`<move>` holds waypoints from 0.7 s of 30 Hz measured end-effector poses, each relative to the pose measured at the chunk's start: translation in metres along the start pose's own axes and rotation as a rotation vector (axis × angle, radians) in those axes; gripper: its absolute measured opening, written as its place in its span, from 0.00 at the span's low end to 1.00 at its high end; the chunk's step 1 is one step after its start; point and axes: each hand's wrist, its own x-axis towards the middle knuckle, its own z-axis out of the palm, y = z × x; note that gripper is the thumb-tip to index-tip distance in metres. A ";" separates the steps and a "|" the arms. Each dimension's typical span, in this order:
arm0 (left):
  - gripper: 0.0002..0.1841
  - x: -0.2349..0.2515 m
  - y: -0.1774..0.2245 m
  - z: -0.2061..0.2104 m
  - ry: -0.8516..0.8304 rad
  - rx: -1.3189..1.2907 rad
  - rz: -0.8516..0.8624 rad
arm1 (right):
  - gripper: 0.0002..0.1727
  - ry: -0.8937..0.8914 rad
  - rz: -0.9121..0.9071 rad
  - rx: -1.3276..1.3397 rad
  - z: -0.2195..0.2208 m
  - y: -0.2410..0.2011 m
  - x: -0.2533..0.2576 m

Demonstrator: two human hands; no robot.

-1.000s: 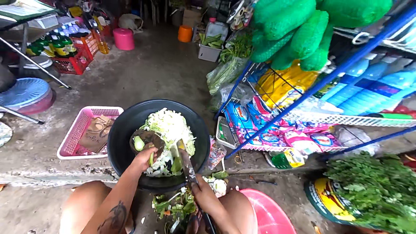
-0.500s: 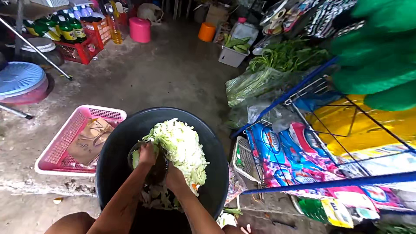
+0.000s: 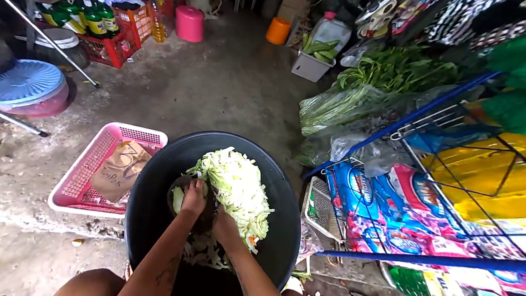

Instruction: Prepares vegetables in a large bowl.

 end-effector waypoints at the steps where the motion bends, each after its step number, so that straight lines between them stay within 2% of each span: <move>1: 0.41 -0.001 0.001 -0.001 -0.009 0.010 -0.003 | 0.28 0.007 0.019 -0.021 0.000 -0.002 0.000; 4: 0.39 -0.003 0.000 -0.005 0.002 -0.047 -0.015 | 0.28 0.018 0.043 -0.049 -0.003 -0.006 -0.004; 7: 0.24 -0.001 -0.004 -0.012 0.093 -0.116 0.037 | 0.27 0.039 0.042 -0.074 -0.009 -0.015 -0.010; 9: 0.18 0.005 -0.009 -0.008 0.088 -0.097 0.083 | 0.26 0.061 0.022 -0.105 -0.011 -0.020 -0.010; 14: 0.17 0.008 -0.006 -0.008 0.052 -0.048 0.086 | 0.28 0.061 0.001 -0.155 -0.009 -0.029 -0.003; 21: 0.15 0.005 -0.013 -0.003 0.097 -0.122 0.113 | 0.28 -0.010 -0.032 -0.007 -0.003 -0.010 0.019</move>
